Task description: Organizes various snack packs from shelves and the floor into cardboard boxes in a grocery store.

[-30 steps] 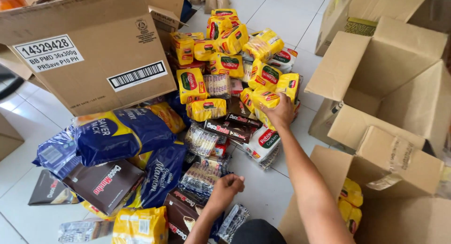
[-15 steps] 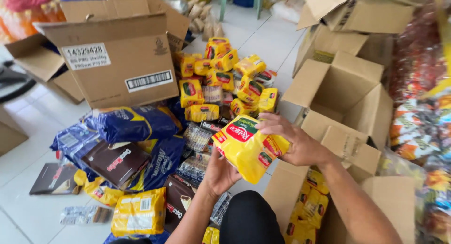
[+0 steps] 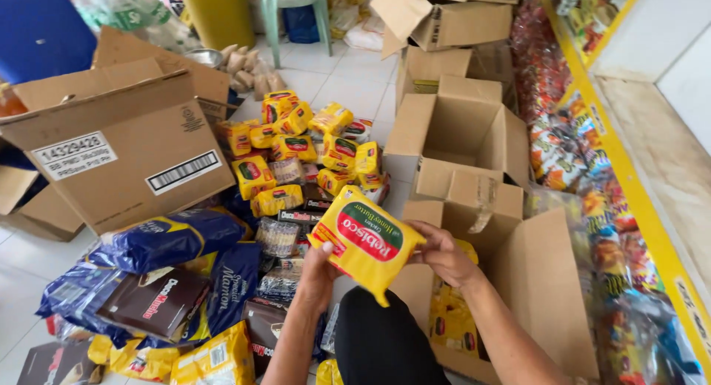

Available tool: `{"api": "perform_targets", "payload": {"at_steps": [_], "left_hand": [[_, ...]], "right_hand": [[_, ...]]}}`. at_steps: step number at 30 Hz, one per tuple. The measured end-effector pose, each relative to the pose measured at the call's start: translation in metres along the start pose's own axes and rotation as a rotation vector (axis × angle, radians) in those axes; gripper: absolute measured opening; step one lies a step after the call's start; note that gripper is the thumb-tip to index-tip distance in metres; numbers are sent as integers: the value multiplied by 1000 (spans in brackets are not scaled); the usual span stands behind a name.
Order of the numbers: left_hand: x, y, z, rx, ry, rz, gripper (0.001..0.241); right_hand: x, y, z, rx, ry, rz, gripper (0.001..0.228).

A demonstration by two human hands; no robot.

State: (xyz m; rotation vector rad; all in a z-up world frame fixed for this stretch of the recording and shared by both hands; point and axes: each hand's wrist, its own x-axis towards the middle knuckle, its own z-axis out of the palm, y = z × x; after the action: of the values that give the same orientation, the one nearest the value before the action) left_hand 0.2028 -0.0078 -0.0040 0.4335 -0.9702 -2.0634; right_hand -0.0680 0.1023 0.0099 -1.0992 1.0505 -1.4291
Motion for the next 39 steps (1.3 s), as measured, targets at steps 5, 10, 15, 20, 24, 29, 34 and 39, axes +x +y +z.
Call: {"api": "perform_targets", "payload": {"at_steps": [5,10,15,20,24,29,34,39], "left_hand": [[2,15,12,198,145,131,56],[-29,50,45,428,115,-79,55],[-42,67,73,387,97,-364,60],[-46,42,95,699,-234,-392,65],[-38,32,99,754,-167,-452,70],[-25,24,50,717,-413,-262,70],[-29,34,87,916,-325,-234,86],[-17,-5,81,742,-131,-220,82]], "right_hand": [[-35,-15,30,86,-164,66,94],[-80,-22,91,136,-15,98,105],[-96,-42,67,223,-20,-2,114],[-65,-102,46,-440,-456,115,108],[-48,-100,34,-540,-613,135,106],[-53,-102,21,-448,-471,208,80],[-76,-116,10,-331,-211,183,69],[-82,-99,-24,-325,-53,150,62]]}}
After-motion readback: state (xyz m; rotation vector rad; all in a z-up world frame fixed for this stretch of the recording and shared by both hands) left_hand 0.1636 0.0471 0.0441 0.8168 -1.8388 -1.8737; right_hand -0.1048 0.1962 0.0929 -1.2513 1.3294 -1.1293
